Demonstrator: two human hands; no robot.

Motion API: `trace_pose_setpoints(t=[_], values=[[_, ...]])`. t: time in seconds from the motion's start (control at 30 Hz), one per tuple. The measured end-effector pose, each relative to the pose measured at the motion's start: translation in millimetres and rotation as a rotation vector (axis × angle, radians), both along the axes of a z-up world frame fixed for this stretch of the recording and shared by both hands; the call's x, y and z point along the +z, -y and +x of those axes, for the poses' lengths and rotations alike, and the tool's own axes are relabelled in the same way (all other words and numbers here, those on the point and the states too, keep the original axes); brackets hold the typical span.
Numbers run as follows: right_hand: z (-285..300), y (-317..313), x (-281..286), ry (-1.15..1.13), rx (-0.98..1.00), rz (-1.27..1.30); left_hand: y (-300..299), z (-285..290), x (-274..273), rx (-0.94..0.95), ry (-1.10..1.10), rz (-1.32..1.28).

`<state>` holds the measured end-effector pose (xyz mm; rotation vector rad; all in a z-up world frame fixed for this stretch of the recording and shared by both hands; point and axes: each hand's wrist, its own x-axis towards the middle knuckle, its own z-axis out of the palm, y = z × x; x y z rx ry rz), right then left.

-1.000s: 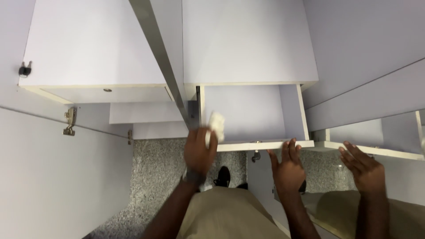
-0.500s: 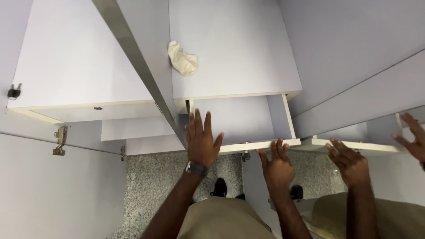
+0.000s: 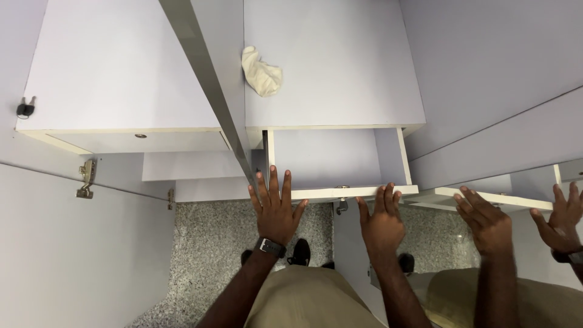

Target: The person cleans the interior of a white wall-mounted cabinet and a drawer using a white cloth. They wipe the bottom shelf and the inside of the drawer, then close the drawer and lock it with a key.

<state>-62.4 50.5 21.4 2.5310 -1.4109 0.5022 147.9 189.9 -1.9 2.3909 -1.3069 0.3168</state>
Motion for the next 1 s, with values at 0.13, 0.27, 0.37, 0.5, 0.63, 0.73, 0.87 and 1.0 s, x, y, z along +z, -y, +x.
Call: trace_pose_setpoints(t=[0.13,0.27,0.37,0.5,0.63,0.73,0.87,1.0], values=[[7,-1,5,0.033,0.007,-0.090,3,3,-1,-0.001,-0.005,-0.040],[3,7,0,0.073,-0.008,0.011,6,3,0,-0.004,-0.032,-0.026],[16,21,-3,0.068,-0.009,-0.017,19,16,0,0.012,-0.034,-0.032],[29,39,-7,0.028,-0.009,-0.009,40,29,0,0.042,-0.071,0.041],[45,58,-12,0.050,0.037,-0.108,64,42,9,0.063,-0.051,0.049],[56,69,-15,0.074,0.051,-0.126,80,48,8,0.129,-0.074,0.216],[61,86,-34,0.074,0.055,-0.150,99,44,4,0.047,0.181,0.197],[65,105,-48,0.029,0.021,-0.110,116,42,3,0.011,0.115,-0.021]])
